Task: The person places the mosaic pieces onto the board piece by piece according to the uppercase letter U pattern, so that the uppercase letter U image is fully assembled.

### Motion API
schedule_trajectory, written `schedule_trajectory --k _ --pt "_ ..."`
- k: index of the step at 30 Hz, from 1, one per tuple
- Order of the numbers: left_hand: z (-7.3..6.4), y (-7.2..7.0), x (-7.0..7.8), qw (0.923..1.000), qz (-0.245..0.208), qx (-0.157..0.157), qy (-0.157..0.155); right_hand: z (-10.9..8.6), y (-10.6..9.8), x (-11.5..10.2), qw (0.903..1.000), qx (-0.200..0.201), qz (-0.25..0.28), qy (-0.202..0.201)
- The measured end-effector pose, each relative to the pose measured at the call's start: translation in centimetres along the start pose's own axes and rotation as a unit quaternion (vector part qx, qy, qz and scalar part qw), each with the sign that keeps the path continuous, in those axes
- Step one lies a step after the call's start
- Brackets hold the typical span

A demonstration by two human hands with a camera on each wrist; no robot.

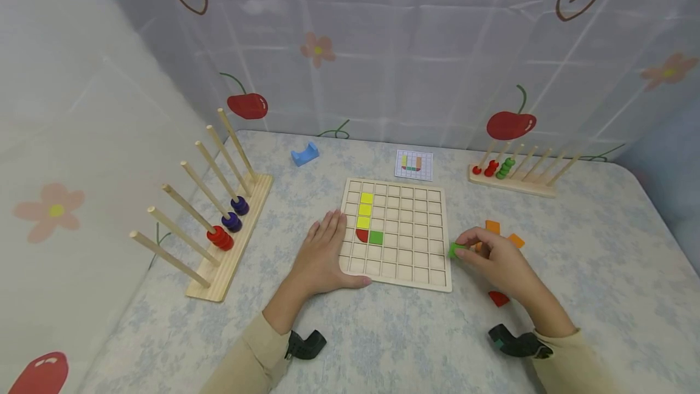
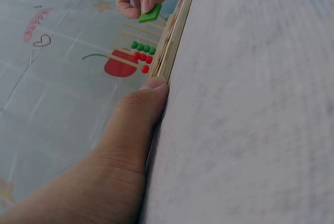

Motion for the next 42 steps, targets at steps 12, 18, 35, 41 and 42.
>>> schedule_trajectory --k 12,18,35,41,42 --pt "0.0 0.2 0.2 0.9999 -0.012 0.005 0.002 4.3 5.8 -4.9 0.998 -0.046 0.044 0.001" --pt "0.0 0.2 0.2 0.9999 -0.01 0.005 0.004 5.3 6.9 -5.8 0.9985 -0.038 0.037 -0.01" --pt "0.1 0.2 0.0 1.0 0.0 0.002 0.0 5.9 8.2 -6.5 0.9977 -0.068 0.003 -0.007" --pt "0.1 0.2 -0.1 1.0 0.003 0.004 0.0 5.7 8.3 -6.7 0.9982 -0.053 -0.02 -0.019" --pt "0.1 0.2 -0.1 1.0 0.003 0.005 0.0 5.7 8.3 -6.7 0.9981 -0.053 -0.024 -0.02"
Point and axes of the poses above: each hand's wrist, its own z-axis towards the middle knuckle, its own y-axis out of the palm, x = y × z, the point moved 7 cm from there along z, towards the middle knuckle
